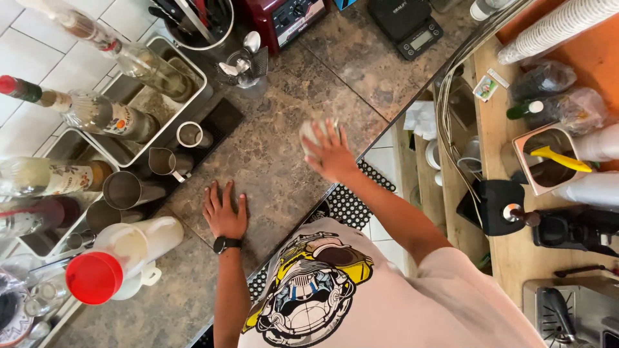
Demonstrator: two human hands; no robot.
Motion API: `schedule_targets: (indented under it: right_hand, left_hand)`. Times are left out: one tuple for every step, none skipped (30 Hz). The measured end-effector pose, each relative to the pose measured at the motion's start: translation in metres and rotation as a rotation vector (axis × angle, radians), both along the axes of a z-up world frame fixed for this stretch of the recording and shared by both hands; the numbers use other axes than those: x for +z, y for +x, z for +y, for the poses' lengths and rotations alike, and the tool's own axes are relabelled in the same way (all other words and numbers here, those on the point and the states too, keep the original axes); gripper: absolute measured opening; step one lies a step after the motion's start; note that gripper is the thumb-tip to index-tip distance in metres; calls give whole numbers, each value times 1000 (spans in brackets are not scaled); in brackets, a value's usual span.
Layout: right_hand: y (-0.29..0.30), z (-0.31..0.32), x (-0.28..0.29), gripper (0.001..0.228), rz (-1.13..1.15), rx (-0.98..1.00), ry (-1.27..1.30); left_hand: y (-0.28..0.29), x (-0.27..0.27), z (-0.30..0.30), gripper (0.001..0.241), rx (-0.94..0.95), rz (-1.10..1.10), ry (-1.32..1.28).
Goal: Cleaning the coffee shop counter using a cloth.
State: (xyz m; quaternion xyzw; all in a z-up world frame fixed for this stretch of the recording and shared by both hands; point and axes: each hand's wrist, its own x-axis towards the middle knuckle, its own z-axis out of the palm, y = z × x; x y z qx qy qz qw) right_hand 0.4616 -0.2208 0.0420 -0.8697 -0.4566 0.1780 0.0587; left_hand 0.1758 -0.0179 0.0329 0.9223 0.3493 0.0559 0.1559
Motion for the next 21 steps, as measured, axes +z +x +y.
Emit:
schedule_targets:
  right_hand:
    - [3,-9,3,63,-1,-1,-1]
    - [6,-19,6,60,-6,10,-97]
    - [8,-30,9,58,-11,23,-195]
    - [28,-40,-13,58,-11,25,-198]
    - [48,-50,-36,54,-187,-53,-10]
    - [67,-61,-58,50,-362,-131,178]
    - [82,-58,-51,50,-361,-129,176]
    - [96,-55,-43,53,-251,-277,109]
    - [111,-50,-36,57,-139,-423,43]
    - [111,-36,-25,57,-138,-422,44]
    - [109,-21,-15,57,-99,-494,-13]
    - [107,-7,-4,58,-59,-566,-70]
    - [94,3,6,58,-55,-571,-66]
    - [82,12,16,57,-67,-442,-33]
    - [70,18,26,56,-80,-316,-3]
    - [54,23,24,56,-78,-326,-2]
    - [39,26,22,59,-91,-163,-35]
    - [24,31,20,64,-102,0,-69]
    - [15,17,-3,64,-101,-5,-73]
    - [6,4,-26,61,-157,91,106]
    - [-7,-9,-50,59,-207,192,283]
  left_hand:
    - [1,2,0,51,-1,-1,-1]
    - [2,3,0,51,4,-3,-10]
    - [1,4,-2,51,12,-5,-21]
    - [3,4,-2,51,14,-4,-24]
    - [3,4,-3,50,24,-15,-13]
    - [4,3,-3,49,33,-26,-3]
    - [3,1,-3,49,35,-25,-5]
    - [2,0,-3,49,33,-28,0]
    - [2,-1,-1,50,29,-30,7]
    - [3,-3,-4,50,31,-29,8]
    - [2,-5,-3,50,37,-36,18]
    - [1,-7,-3,50,44,-42,27]
    - [0,-6,-1,50,38,-40,32]
    - [0,-5,0,51,36,-27,49]
    - [1,-6,-1,51,30,-14,61]
    - [1,-4,-1,51,20,-13,63]
    - [1,-4,-1,51,21,-16,53]
    - [1,-3,-1,51,21,-20,43]
    - [3,-1,-2,51,16,-19,40]
    - [5,1,-2,51,15,-23,20]
    - [3,4,-3,50,18,-22,-1]
